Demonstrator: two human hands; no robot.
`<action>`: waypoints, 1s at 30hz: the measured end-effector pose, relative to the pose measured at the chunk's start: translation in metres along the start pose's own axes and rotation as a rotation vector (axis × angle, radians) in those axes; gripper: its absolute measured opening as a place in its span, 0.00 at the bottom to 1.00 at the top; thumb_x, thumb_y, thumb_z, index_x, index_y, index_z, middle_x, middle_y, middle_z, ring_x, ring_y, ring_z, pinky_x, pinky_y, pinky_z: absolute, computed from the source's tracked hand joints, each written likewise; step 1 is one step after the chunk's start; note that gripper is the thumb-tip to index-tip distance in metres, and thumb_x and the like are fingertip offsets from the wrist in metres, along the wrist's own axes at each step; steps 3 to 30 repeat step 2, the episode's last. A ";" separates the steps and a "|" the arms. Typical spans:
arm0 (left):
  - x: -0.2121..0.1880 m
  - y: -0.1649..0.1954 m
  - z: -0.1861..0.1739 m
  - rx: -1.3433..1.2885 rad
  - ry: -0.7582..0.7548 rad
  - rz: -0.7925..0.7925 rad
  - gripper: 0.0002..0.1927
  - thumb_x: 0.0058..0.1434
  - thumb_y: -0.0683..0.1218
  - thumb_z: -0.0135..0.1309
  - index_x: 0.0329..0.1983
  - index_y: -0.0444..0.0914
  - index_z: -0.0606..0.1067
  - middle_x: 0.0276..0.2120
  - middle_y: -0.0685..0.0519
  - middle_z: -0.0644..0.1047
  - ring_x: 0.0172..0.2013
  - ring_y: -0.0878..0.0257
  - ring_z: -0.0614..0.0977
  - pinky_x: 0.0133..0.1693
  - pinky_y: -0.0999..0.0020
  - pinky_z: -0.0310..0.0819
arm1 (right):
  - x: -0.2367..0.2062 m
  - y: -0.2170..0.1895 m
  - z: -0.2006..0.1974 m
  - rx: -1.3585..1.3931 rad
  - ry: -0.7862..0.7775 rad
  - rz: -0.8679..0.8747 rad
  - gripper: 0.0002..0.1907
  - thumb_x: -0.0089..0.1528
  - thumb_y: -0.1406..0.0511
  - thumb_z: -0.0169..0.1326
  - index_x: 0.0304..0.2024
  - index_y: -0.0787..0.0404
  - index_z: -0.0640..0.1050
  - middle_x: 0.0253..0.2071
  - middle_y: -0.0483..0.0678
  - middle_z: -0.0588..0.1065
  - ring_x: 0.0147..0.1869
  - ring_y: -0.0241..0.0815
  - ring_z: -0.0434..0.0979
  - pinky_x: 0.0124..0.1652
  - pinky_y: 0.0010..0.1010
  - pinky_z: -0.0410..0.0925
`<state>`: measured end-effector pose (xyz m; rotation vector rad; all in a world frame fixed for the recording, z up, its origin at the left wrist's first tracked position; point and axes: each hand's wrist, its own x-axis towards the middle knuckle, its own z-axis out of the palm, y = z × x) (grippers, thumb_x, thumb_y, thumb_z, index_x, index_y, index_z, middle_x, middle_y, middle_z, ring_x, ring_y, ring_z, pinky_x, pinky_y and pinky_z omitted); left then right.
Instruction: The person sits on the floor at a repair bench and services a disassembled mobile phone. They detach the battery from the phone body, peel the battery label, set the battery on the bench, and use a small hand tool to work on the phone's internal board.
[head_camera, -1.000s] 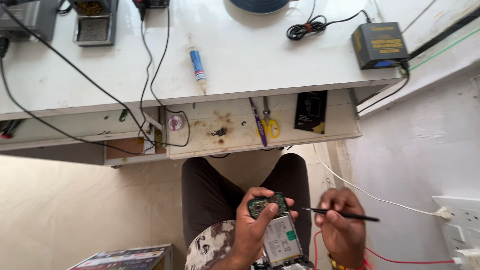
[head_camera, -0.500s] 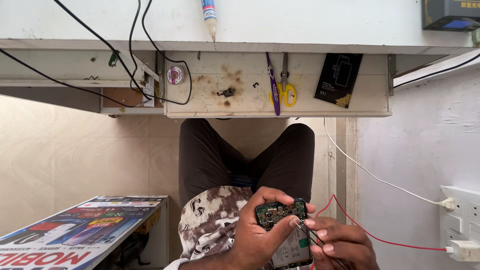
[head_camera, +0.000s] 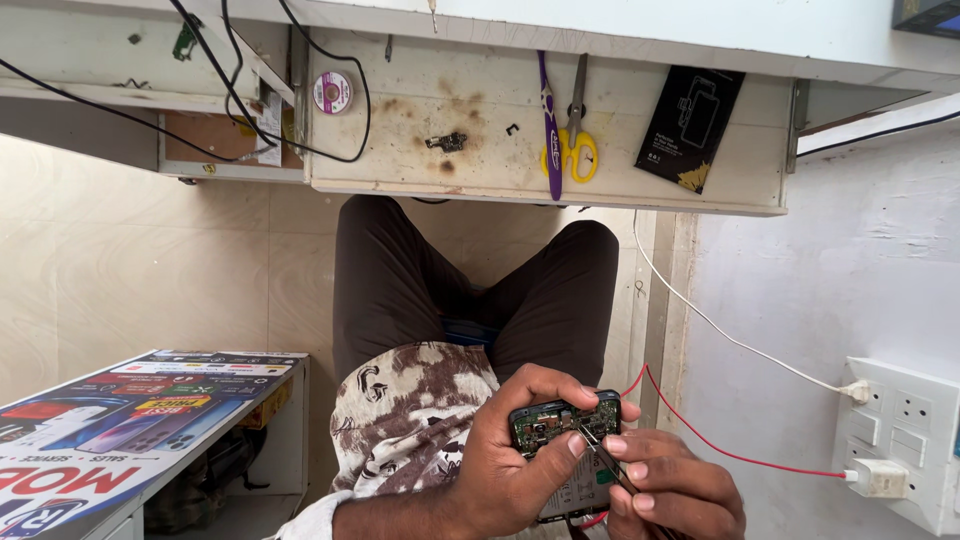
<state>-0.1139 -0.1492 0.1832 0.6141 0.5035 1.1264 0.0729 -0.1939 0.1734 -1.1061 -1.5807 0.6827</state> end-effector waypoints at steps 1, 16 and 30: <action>-0.001 0.000 0.000 -0.013 -0.004 0.005 0.12 0.73 0.37 0.48 0.58 0.34 0.66 0.57 0.36 0.78 0.60 0.57 0.81 0.64 0.59 0.77 | -0.002 -0.003 -0.001 -0.013 -0.005 0.009 0.13 0.60 0.73 0.60 0.40 0.56 0.70 0.45 0.43 0.71 0.54 0.48 0.84 0.53 0.45 0.77; -0.001 0.000 0.000 -0.023 -0.012 0.013 0.12 0.73 0.37 0.48 0.58 0.34 0.65 0.57 0.36 0.78 0.61 0.56 0.81 0.65 0.58 0.77 | -0.002 -0.004 -0.001 -0.024 -0.007 0.013 0.13 0.61 0.73 0.60 0.41 0.56 0.70 0.45 0.43 0.71 0.54 0.48 0.84 0.53 0.45 0.77; -0.001 0.000 0.000 -0.023 -0.012 0.013 0.12 0.73 0.37 0.48 0.58 0.34 0.65 0.57 0.36 0.78 0.61 0.56 0.81 0.65 0.58 0.77 | -0.002 -0.004 -0.001 -0.024 -0.007 0.013 0.13 0.61 0.73 0.60 0.41 0.56 0.70 0.45 0.43 0.71 0.54 0.48 0.84 0.53 0.45 0.77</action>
